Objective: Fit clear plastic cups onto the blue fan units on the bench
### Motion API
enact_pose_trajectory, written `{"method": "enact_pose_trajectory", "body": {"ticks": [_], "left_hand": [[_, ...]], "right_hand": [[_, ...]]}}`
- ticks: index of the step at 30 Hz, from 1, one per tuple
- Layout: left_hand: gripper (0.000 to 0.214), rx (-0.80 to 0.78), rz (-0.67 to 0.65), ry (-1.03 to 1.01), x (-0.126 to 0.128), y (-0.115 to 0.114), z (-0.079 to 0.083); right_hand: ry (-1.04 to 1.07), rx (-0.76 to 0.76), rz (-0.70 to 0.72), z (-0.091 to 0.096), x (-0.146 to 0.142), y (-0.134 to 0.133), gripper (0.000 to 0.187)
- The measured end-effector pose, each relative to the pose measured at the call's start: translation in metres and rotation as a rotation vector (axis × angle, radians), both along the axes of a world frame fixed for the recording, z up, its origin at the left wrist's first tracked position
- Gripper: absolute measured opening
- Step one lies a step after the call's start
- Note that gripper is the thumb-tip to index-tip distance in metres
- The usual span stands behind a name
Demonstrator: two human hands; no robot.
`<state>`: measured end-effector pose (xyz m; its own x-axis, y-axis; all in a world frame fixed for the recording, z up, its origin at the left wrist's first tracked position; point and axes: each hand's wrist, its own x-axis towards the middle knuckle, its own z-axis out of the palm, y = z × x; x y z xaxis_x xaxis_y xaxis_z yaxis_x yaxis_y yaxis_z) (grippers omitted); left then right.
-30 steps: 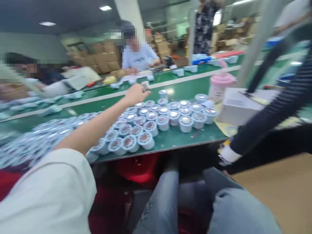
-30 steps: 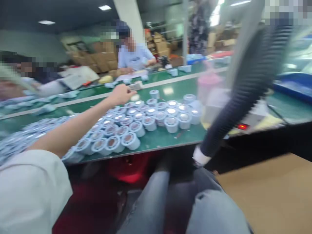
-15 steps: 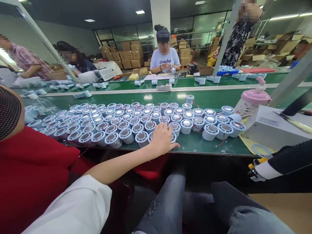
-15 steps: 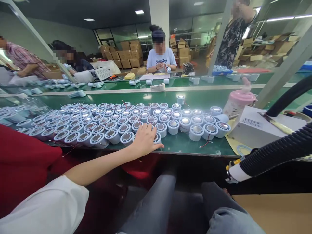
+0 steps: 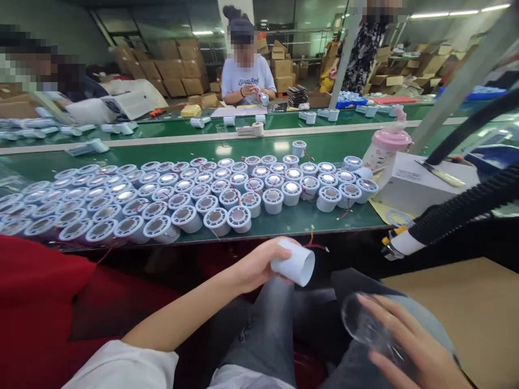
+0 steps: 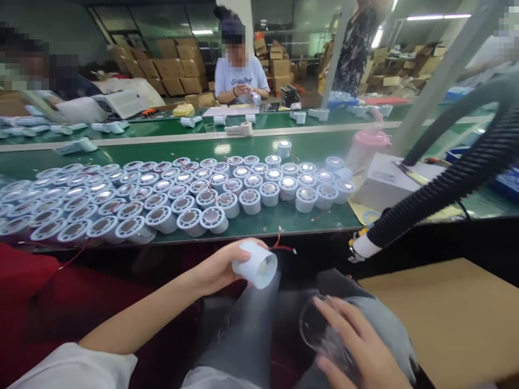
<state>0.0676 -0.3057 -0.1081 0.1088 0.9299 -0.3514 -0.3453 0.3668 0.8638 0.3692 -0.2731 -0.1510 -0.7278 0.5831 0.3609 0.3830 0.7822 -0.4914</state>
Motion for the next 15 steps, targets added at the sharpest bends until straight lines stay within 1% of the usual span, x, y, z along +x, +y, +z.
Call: {"method": "enact_pose_trajectory", "body": {"ticks": [1,3,4,5,7,8,11,13,15], "left_hand": [[0.047,-0.1,-0.076,-0.098,0.008,0.001,-0.01],[0.053,-0.243,-0.201,-0.182,0.024,0.005,-0.024],[0.055,-0.274,-0.241,-0.186,0.03,0.007,-0.028],[0.052,-0.27,-0.266,-0.171,0.035,0.008,-0.029],[0.041,-0.193,-0.3,-0.105,0.041,0.011,-0.026],[0.036,-0.14,-0.332,-0.049,0.042,0.012,-0.022],[0.026,0.066,-0.465,0.193,0.043,0.013,-0.012],[0.029,0.233,-0.5,0.396,0.043,0.011,-0.01],[0.042,0.387,-0.464,0.58,0.044,0.008,-0.013]], "right_hand": [[-0.032,0.035,0.019,0.002,-0.01,-0.001,0.052],[-0.051,0.116,-0.039,0.007,-0.03,-0.002,0.055],[-0.075,0.155,-0.081,0.008,-0.038,-0.001,0.054],[-0.109,0.181,-0.122,0.01,-0.044,0.0,0.053],[-0.175,0.16,-0.173,0.011,-0.048,0.002,0.047],[-0.187,0.103,-0.179,0.011,-0.046,0.002,0.041],[-0.142,-0.178,-0.127,0.014,-0.034,0.001,0.015],[-0.1,-0.352,-0.1,0.017,-0.027,0.0,0.002],[-0.064,-0.47,-0.105,0.02,-0.025,-0.001,0.011]]}}
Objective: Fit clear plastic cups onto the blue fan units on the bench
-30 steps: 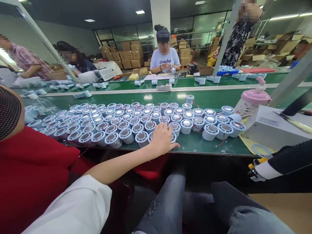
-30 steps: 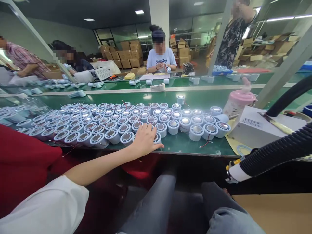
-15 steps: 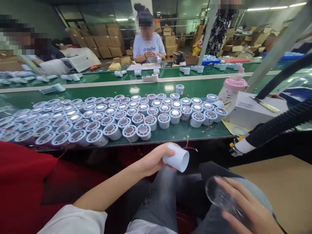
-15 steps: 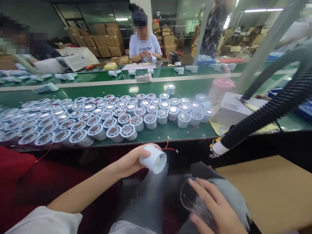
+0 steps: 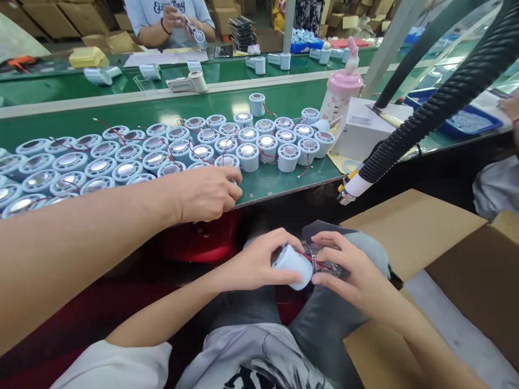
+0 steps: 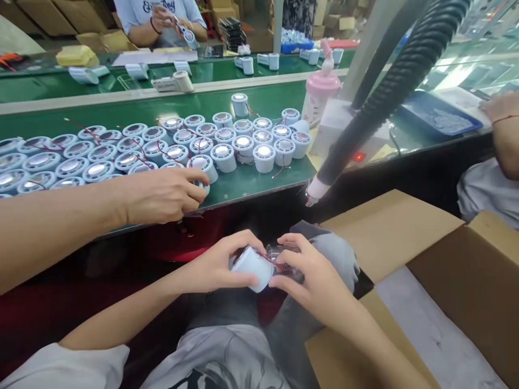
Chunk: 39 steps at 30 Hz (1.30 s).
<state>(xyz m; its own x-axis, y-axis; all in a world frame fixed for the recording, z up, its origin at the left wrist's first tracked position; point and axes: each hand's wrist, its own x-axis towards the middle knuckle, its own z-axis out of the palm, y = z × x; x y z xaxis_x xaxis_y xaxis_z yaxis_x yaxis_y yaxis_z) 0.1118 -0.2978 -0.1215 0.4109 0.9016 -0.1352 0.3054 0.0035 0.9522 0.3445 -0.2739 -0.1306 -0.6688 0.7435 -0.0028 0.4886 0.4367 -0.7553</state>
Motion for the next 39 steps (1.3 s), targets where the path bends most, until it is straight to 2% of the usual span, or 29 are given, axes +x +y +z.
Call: {"method": "enact_pose_trajectory", "body": {"ticks": [3,5,7,10,14,17,19,20,23,25,26,28,31,39], "left_hand": [[0.066,0.229,0.058,0.085,0.003,-0.004,-0.015],[0.068,0.344,0.086,0.083,0.005,-0.005,-0.029],[0.067,0.394,0.076,0.054,0.006,-0.005,-0.041],[0.069,0.326,0.003,0.007,0.007,-0.003,-0.046],[0.073,0.137,-0.055,-0.064,0.007,-0.002,-0.033],[0.066,-0.022,-0.044,-0.183,0.008,-0.003,-0.025],[0.061,-0.113,0.008,-0.295,0.01,-0.006,-0.023],[0.06,-0.155,0.042,-0.357,0.011,-0.007,-0.023],[0.055,-0.261,0.12,-0.514,0.012,-0.011,-0.025],[0.055,-0.318,0.115,-0.557,0.01,-0.012,-0.025],[0.057,-0.331,0.097,-0.558,0.009,-0.012,-0.025],[0.064,-0.311,0.055,-0.517,0.005,-0.012,-0.023],[0.074,-0.202,0.018,-0.426,0.0,-0.012,-0.019],[0.083,0.0,-0.026,-0.3,-0.003,-0.012,-0.015]], "right_hand": [[0.063,-0.083,-0.058,0.004,-0.002,-0.001,0.025],[0.11,-0.133,-0.123,0.004,-0.004,-0.001,0.029],[0.17,-0.217,-0.197,0.003,-0.005,-0.001,0.029],[0.271,-0.361,-0.291,-0.002,-0.004,0.002,0.029],[0.42,-0.556,-0.377,-0.006,-0.001,0.006,0.029],[0.504,-0.648,-0.396,-0.007,0.0,0.007,0.027],[0.517,-0.616,-0.316,-0.005,0.001,0.006,0.015],[0.494,-0.546,-0.258,-0.005,0.002,0.005,0.011],[0.336,-0.171,-0.125,-0.003,0.003,0.002,0.038],[0.246,0.015,-0.089,-0.003,0.004,0.0,0.041],[0.228,0.041,-0.073,-0.003,0.004,0.0,0.039],[0.24,-0.013,-0.053,-0.005,0.005,-0.001,0.036],[0.311,-0.185,-0.07,-0.007,0.005,-0.001,0.037],[0.386,-0.474,-0.122,0.0,0.004,-0.002,0.038]]}}
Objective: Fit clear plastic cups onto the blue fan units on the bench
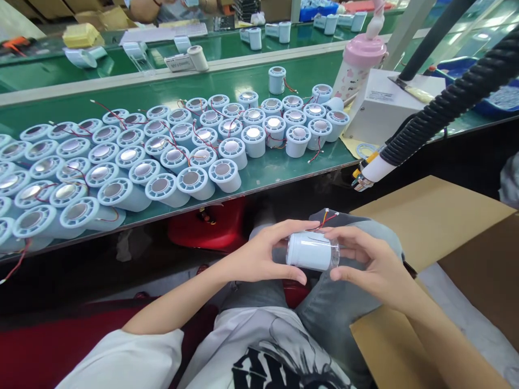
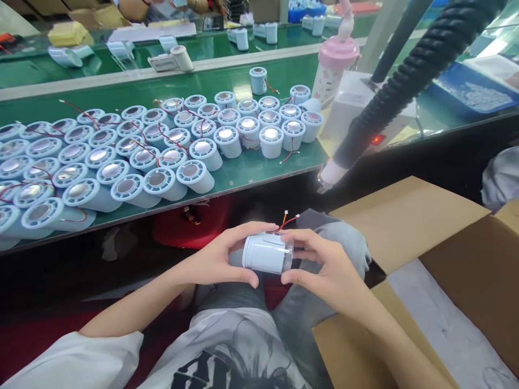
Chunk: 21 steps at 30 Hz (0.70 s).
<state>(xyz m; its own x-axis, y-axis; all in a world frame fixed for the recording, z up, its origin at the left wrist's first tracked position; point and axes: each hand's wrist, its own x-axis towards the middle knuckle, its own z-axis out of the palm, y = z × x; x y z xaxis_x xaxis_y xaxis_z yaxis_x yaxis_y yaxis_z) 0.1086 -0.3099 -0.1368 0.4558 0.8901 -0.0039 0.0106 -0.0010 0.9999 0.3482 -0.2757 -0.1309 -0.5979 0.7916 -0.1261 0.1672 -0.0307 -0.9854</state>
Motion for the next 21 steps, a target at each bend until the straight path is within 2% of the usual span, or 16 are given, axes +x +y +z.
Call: {"method": "enact_pose_trajectory", "body": {"ticks": [10,21], "left_hand": [[0.085,0.111,-0.014,0.06,-0.0024,-0.0002,-0.0019],[0.084,0.164,-0.046,0.067,-0.0028,0.0016,-0.0015]], "right_hand": [[0.141,-0.296,0.026,-0.0014,-0.0011,-0.0015,0.034],[0.199,-0.443,0.002,-0.0039,-0.004,-0.0009,0.028]]}}
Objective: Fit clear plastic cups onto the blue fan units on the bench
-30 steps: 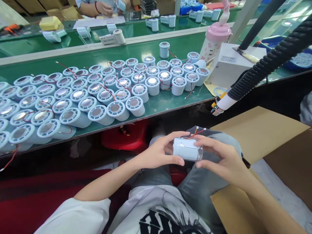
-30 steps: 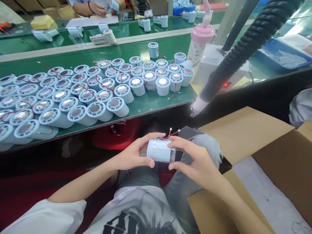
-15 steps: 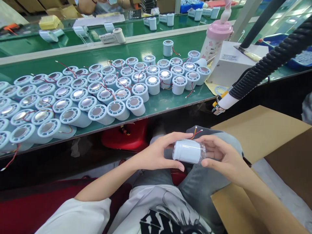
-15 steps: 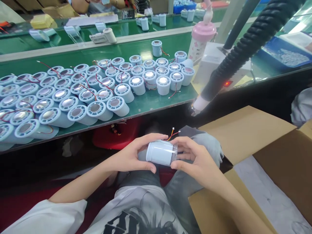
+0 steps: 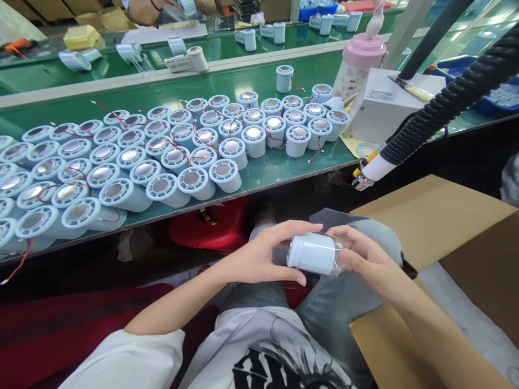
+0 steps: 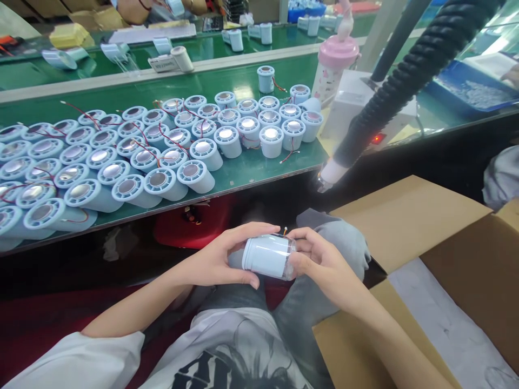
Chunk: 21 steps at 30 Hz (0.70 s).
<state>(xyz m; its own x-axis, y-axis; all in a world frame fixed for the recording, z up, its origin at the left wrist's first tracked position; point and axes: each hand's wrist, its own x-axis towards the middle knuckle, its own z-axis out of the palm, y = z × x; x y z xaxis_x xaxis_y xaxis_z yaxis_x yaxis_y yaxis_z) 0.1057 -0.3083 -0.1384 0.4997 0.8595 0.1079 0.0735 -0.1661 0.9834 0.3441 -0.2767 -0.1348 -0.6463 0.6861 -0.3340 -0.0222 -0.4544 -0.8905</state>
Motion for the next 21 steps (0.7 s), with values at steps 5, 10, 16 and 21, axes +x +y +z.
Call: {"method": "enact_pose_trajectory", "body": {"ticks": [5,10,16,21], "left_hand": [[0.084,0.069,0.013,-0.001,0.0,0.0,0.0],[0.081,0.223,0.057,-0.017,0.0,0.0,-0.002],[0.081,0.271,0.057,0.015,0.001,0.0,-0.001],[0.079,0.275,0.098,-0.008,-0.002,-0.002,0.0]], "right_hand": [[0.009,0.061,-0.025,0.0,-0.001,-0.002,0.024],[-0.031,0.209,-0.031,0.007,0.0,-0.004,0.024],[-0.056,0.264,-0.051,0.01,0.002,-0.007,0.02],[-0.103,0.321,-0.122,0.01,0.005,-0.006,0.023]]}}
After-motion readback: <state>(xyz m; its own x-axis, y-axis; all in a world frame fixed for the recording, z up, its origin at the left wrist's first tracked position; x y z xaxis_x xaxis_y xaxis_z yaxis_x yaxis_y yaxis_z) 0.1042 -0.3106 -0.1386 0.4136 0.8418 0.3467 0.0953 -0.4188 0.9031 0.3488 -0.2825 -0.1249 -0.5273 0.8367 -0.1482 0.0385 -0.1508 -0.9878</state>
